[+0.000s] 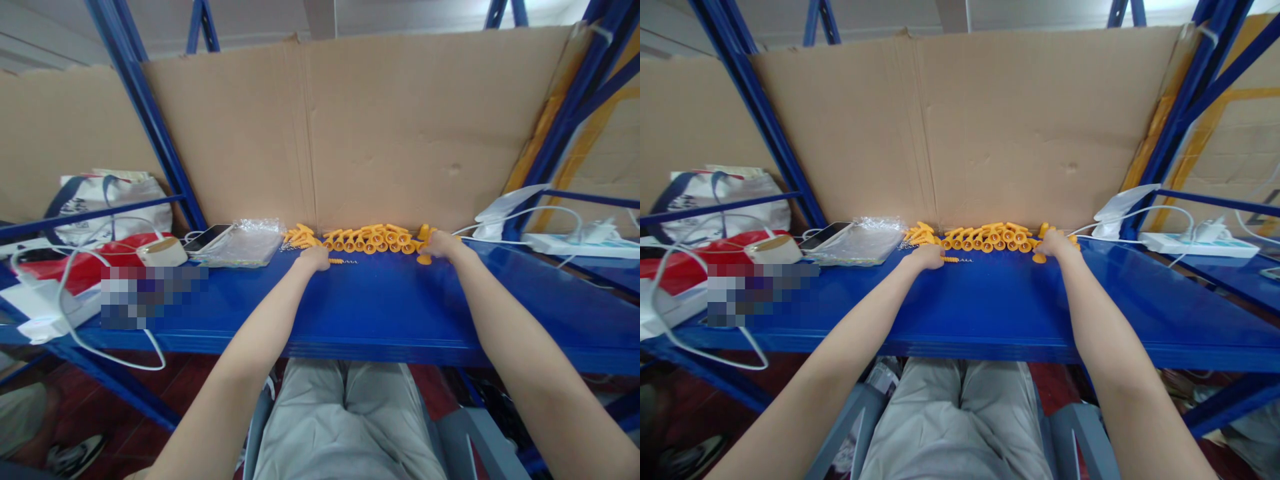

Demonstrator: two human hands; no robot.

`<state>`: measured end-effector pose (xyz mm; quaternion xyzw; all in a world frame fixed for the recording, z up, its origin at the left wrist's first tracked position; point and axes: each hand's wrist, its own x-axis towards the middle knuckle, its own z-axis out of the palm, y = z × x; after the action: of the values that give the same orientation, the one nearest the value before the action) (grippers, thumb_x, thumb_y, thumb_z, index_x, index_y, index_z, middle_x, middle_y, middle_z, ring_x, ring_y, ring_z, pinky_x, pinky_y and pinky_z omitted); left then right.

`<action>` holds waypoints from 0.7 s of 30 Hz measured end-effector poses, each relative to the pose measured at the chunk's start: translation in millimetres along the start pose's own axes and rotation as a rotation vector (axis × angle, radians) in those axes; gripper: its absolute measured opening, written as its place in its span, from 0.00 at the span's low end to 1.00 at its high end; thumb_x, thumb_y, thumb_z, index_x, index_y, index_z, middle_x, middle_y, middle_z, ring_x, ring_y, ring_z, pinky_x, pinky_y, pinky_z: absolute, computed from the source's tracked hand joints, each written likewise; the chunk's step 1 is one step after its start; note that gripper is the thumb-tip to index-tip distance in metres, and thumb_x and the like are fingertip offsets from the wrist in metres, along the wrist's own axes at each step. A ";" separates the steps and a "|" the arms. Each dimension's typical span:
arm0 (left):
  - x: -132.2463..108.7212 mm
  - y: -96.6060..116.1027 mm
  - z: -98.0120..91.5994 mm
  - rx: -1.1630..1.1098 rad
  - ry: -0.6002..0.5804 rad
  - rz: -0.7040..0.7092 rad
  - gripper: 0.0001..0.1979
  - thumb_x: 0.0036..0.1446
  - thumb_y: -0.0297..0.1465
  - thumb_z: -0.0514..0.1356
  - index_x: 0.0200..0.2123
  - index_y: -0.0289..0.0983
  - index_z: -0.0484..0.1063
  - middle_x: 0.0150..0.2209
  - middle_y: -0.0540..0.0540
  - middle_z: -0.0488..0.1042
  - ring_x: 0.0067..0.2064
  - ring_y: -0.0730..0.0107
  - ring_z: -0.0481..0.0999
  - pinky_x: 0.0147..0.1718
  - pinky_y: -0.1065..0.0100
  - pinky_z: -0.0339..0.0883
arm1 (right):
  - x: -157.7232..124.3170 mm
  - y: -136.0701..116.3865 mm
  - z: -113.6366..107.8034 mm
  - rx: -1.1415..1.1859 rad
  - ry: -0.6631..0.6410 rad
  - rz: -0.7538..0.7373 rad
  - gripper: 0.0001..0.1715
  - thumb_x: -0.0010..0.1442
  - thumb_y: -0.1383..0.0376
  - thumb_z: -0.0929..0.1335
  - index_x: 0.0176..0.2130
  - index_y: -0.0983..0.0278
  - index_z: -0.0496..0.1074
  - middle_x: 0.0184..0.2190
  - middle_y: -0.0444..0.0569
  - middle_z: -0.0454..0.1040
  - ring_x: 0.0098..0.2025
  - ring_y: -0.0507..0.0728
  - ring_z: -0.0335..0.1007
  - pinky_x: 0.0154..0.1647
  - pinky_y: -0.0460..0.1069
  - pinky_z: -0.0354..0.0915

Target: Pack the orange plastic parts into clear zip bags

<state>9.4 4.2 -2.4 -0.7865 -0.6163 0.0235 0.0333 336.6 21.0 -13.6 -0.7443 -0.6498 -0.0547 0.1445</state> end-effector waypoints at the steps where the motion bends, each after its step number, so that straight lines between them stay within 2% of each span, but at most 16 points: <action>1: 0.3 0.4 -0.6 -0.030 -0.006 0.024 0.16 0.51 0.26 0.57 0.43 0.35 0.76 0.48 0.36 0.77 0.50 0.54 0.75 0.46 0.63 0.69 | -1.7 -3.0 -1.1 -0.005 -0.124 -0.003 0.14 0.48 0.58 0.73 0.28 0.68 0.75 0.24 0.57 0.75 0.33 0.64 0.75 0.36 0.55 0.69; 2: 0.7 0.9 -0.8 -0.068 -0.016 0.051 0.14 0.51 0.28 0.58 0.41 0.35 0.77 0.44 0.38 0.79 0.47 0.56 0.77 0.44 0.65 0.69 | -4.1 -6.8 -2.4 -0.011 -0.237 -0.010 0.13 0.49 0.58 0.73 0.27 0.67 0.75 0.23 0.56 0.75 0.32 0.64 0.75 0.35 0.55 0.69; 4: 1.9 2.0 0.1 -0.149 -0.035 0.103 0.11 0.50 0.30 0.58 0.37 0.37 0.76 0.37 0.43 0.80 0.42 0.60 0.78 0.40 0.67 0.69 | -10.2 -15.8 -5.0 -0.012 -0.330 -0.056 0.12 0.49 0.58 0.73 0.28 0.65 0.75 0.25 0.55 0.75 0.33 0.64 0.75 0.36 0.56 0.68; 6: 3.5 3.4 2.3 -0.198 -0.007 0.135 0.10 0.50 0.32 0.59 0.37 0.37 0.75 0.35 0.46 0.80 0.40 0.62 0.78 0.37 0.69 0.69 | -16.8 -25.7 -7.5 -0.002 -0.298 -0.091 0.11 0.48 0.59 0.74 0.30 0.64 0.75 0.29 0.55 0.76 0.37 0.65 0.74 0.39 0.57 0.68; 8: 5.0 4.8 4.8 -0.210 0.069 0.155 0.11 0.49 0.34 0.59 0.37 0.38 0.74 0.37 0.46 0.79 0.41 0.62 0.78 0.36 0.70 0.68 | -22.8 -35.8 -9.6 0.020 -0.231 -0.124 0.10 0.47 0.63 0.74 0.32 0.63 0.75 0.33 0.53 0.77 0.39 0.65 0.74 0.41 0.56 0.67; 14: 7.3 7.7 7.0 -0.229 0.228 0.162 0.15 0.50 0.37 0.59 0.41 0.39 0.74 0.40 0.45 0.79 0.44 0.60 0.77 0.39 0.69 0.68 | -34.4 -65.6 -10.4 0.067 -0.043 -0.331 0.13 0.48 0.73 0.69 0.37 0.63 0.74 0.37 0.49 0.78 0.40 0.59 0.74 0.42 0.50 0.66; 17: 8.1 7.6 7.0 -0.226 0.245 0.169 0.16 0.50 0.37 0.59 0.43 0.38 0.73 0.41 0.44 0.78 0.45 0.59 0.77 0.42 0.67 0.68 | -37.4 -76.0 -9.2 0.084 -0.046 -0.407 0.12 0.52 0.72 0.67 0.38 0.63 0.75 0.37 0.48 0.78 0.40 0.58 0.74 0.42 0.49 0.66; 21: 9.3 6.4 8.3 -0.246 0.260 0.185 0.16 0.51 0.37 0.59 0.43 0.38 0.73 0.40 0.43 0.78 0.44 0.58 0.77 0.42 0.66 0.68 | -39.3 -81.0 -9.1 0.090 -0.032 -0.429 0.14 0.52 0.72 0.68 0.40 0.63 0.77 0.38 0.49 0.79 0.41 0.59 0.75 0.43 0.49 0.67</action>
<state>17.2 11.9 -11.1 -0.8343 -0.5301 -0.1507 0.0143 252.0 -9.8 -3.8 -0.5825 -0.7972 -0.0432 0.1525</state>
